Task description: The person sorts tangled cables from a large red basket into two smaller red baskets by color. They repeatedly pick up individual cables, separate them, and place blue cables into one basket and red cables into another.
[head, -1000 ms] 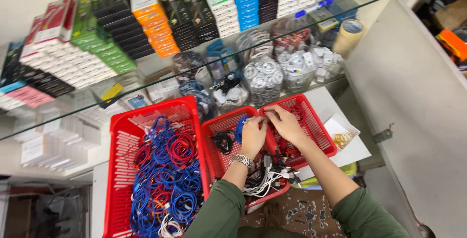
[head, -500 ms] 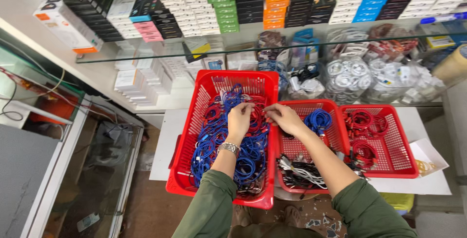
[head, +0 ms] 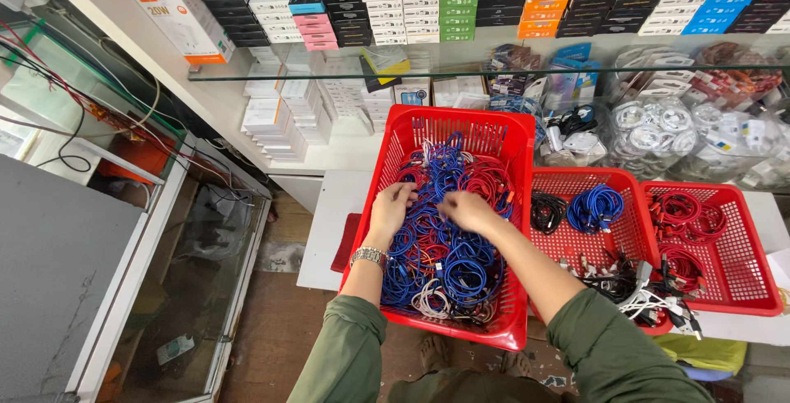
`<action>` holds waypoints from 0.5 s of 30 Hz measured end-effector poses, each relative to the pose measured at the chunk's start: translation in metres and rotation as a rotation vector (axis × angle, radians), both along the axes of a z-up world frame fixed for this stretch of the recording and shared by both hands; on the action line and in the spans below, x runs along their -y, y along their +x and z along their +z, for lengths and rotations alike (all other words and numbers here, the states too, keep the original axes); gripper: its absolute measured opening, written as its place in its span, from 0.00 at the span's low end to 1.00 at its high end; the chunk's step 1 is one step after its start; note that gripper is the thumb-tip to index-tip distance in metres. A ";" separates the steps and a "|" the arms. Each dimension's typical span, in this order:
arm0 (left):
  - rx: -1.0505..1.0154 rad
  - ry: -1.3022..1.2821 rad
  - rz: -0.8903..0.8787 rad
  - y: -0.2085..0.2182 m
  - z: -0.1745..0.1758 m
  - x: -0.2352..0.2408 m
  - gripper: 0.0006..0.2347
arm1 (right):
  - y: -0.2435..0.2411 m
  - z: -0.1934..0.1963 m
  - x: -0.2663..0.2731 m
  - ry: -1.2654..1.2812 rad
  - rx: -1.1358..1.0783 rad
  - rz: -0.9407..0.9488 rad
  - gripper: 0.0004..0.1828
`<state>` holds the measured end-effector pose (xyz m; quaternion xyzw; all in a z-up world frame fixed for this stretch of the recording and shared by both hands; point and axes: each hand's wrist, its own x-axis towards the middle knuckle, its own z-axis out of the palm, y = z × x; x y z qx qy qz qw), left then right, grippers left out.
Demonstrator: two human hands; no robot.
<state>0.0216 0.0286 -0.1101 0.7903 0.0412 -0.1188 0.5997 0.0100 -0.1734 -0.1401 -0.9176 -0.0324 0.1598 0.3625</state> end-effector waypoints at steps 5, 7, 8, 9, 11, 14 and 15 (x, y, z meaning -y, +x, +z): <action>-0.072 -0.258 -0.268 0.000 0.017 0.014 0.19 | 0.022 0.125 0.008 0.231 0.168 -0.066 0.18; -0.064 -0.275 -0.383 -0.002 0.020 0.024 0.19 | 0.018 0.163 0.009 0.471 0.061 -0.082 0.17; -0.061 -0.257 -0.435 -0.003 0.020 0.028 0.18 | 0.016 0.177 0.010 0.590 0.008 -0.086 0.17; -0.058 -0.240 -0.487 -0.004 0.018 0.033 0.18 | 0.014 0.188 0.013 0.645 0.041 -0.083 0.17; -0.103 -0.137 -0.503 -0.006 0.012 0.041 0.14 | 0.014 0.196 0.019 0.755 0.106 -0.070 0.15; -0.127 -0.172 -0.328 -0.006 0.002 0.042 0.13 | 0.021 0.175 0.037 0.790 0.130 -0.130 0.17; -0.130 -0.214 -0.236 -0.005 0.001 0.040 0.13 | 0.023 0.161 0.045 0.559 0.197 -0.177 0.17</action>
